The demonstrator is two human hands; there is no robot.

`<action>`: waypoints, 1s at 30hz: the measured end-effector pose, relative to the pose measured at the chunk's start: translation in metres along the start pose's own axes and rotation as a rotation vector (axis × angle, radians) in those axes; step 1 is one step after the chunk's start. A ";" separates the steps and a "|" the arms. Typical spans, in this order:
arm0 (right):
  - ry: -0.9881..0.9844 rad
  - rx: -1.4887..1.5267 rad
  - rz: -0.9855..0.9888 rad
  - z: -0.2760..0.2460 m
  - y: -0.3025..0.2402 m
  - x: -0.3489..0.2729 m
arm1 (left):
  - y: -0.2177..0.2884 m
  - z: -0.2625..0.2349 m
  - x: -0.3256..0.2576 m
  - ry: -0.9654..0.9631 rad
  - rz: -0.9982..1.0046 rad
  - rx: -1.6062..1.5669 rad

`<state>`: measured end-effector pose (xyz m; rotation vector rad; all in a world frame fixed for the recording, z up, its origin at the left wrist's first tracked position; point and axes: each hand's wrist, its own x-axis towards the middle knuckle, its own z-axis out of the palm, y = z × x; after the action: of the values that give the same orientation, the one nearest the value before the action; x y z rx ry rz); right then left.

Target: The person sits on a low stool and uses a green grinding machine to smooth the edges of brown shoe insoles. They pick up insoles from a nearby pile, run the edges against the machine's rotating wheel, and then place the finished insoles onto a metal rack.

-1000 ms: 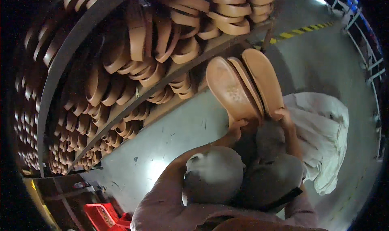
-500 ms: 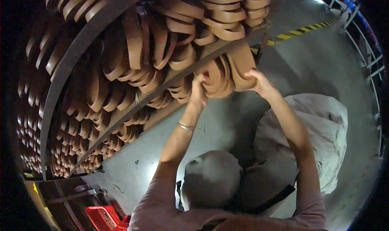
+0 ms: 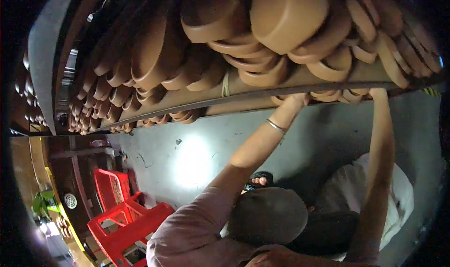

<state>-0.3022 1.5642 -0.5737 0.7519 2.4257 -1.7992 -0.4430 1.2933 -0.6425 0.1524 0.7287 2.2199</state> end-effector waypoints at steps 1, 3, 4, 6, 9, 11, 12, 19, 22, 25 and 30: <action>-0.004 0.025 -0.008 0.011 0.004 0.004 | 0.010 -0.006 -0.008 0.063 0.017 0.023; 0.013 0.043 -0.019 0.021 0.003 0.005 | 0.025 -0.015 -0.018 0.137 0.045 0.043; 0.043 0.041 -0.025 0.017 -0.002 -0.001 | 0.028 -0.013 -0.016 0.142 0.043 0.040; 0.050 0.058 -0.043 0.028 -0.002 0.003 | 0.036 -0.019 -0.020 0.185 0.060 0.064; 0.149 0.023 -0.050 0.012 -0.021 -0.008 | 0.038 -0.003 -0.007 0.159 0.024 0.034; 0.063 0.064 -0.085 0.049 -0.010 0.025 | 0.052 -0.021 -0.029 0.259 0.068 0.080; 0.133 0.026 -0.088 0.032 -0.018 0.018 | 0.040 -0.006 -0.010 0.204 0.018 0.046; 0.214 0.110 -0.195 0.114 -0.023 0.096 | 0.071 -0.019 -0.038 0.364 0.014 0.084; 0.348 0.195 -0.194 0.145 -0.023 0.111 | 0.078 -0.011 -0.050 0.464 0.004 0.098; 0.509 0.265 -0.199 0.161 -0.031 0.116 | 0.085 -0.002 -0.051 0.521 -0.042 0.091; 0.769 0.255 -0.179 0.165 -0.054 0.086 | 0.102 0.007 -0.055 0.171 -0.400 -0.017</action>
<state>-0.4416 1.4340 -0.6064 1.5403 2.7709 -2.2264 -0.4692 1.2029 -0.5746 -0.1808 0.7584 1.8694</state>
